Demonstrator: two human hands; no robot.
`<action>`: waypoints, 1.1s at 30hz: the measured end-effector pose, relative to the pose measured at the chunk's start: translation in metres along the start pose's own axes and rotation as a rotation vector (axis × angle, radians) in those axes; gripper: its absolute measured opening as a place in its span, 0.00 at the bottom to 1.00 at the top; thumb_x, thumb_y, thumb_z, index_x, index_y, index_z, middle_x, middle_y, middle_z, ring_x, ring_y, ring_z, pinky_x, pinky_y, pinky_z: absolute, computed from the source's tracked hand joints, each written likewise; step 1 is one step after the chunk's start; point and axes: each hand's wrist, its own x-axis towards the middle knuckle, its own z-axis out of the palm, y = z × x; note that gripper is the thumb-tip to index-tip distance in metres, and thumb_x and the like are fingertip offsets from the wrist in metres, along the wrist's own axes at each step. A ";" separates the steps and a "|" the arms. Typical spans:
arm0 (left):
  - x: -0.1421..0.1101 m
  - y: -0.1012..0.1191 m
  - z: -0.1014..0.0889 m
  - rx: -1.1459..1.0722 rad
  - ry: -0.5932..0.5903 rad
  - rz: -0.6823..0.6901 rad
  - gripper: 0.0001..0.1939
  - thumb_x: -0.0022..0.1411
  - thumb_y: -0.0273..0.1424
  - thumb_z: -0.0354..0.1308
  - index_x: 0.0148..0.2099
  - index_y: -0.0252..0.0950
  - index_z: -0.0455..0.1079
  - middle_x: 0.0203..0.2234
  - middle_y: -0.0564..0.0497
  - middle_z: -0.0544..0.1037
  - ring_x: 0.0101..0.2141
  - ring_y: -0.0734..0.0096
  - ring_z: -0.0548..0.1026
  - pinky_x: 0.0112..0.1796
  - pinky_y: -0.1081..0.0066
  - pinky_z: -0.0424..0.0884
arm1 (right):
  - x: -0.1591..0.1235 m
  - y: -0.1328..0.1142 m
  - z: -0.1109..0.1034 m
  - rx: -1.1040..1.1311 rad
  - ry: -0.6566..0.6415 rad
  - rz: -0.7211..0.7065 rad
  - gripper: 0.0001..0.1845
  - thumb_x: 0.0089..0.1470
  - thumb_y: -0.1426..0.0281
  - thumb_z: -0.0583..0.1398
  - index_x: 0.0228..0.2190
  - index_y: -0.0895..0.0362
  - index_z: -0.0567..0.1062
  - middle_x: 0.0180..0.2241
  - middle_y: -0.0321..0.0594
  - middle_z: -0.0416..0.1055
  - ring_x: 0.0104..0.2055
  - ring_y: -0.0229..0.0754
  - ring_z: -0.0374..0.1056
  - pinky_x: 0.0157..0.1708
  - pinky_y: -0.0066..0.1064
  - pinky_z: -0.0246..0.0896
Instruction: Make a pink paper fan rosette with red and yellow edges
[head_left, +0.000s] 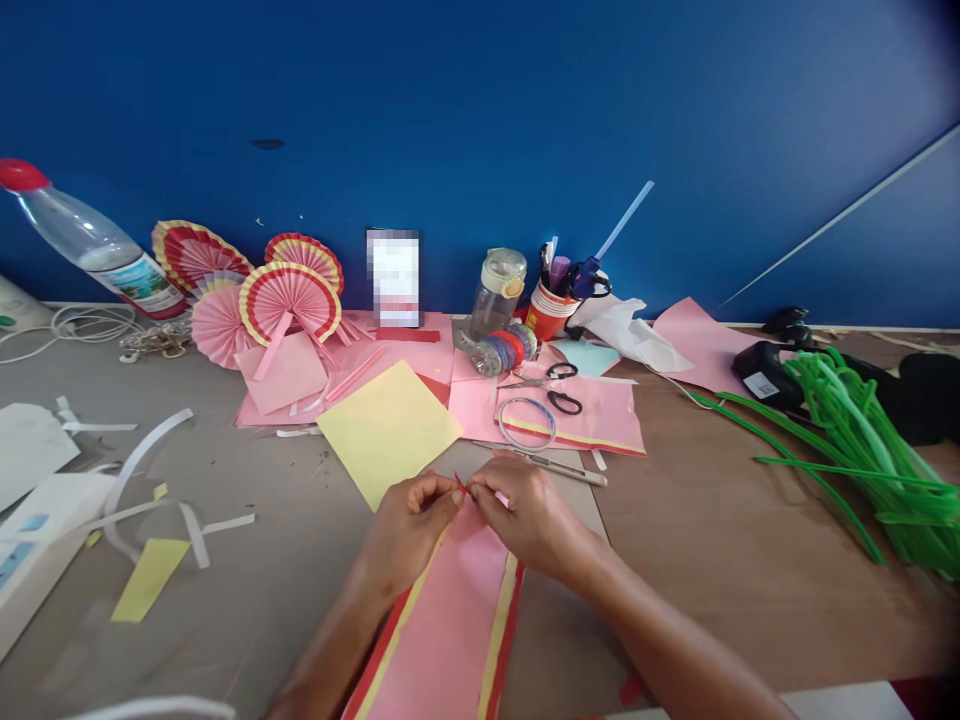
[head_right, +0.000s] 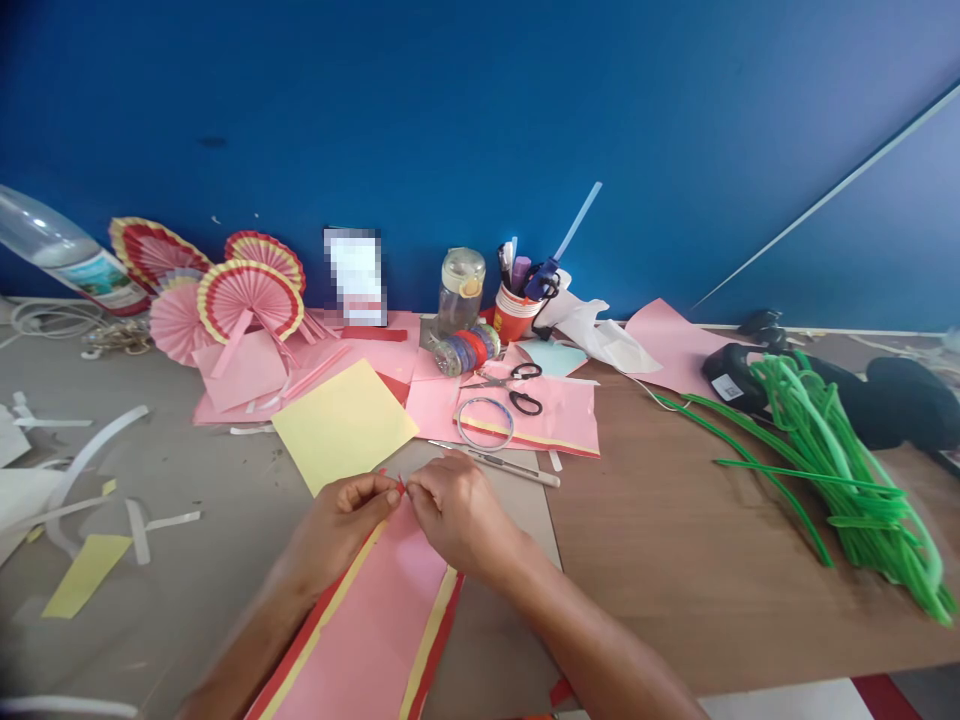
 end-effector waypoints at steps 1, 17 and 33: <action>0.000 0.000 0.000 -0.009 0.002 -0.005 0.14 0.56 0.40 0.54 0.27 0.34 0.68 0.20 0.57 0.60 0.23 0.77 0.55 0.24 0.74 0.53 | 0.000 0.000 -0.002 0.024 0.009 0.004 0.16 0.53 0.80 0.51 0.16 0.55 0.58 0.16 0.31 0.59 0.22 0.35 0.54 0.30 0.29 0.53; 0.002 -0.001 0.004 -0.015 0.025 -0.021 0.12 0.56 0.38 0.54 0.26 0.35 0.68 0.22 0.56 0.67 0.26 0.74 0.63 0.28 0.74 0.59 | -0.005 -0.006 0.011 -0.364 0.224 -0.219 0.11 0.55 0.77 0.51 0.22 0.57 0.66 0.21 0.37 0.66 0.27 0.39 0.59 0.46 0.43 0.56; -0.001 0.005 0.001 -0.012 0.039 -0.050 0.12 0.54 0.39 0.55 0.26 0.35 0.67 0.20 0.58 0.62 0.22 0.76 0.57 0.24 0.75 0.54 | -0.005 -0.001 0.006 -0.139 0.120 -0.122 0.11 0.54 0.78 0.52 0.22 0.55 0.65 0.21 0.33 0.65 0.26 0.37 0.60 0.50 0.42 0.53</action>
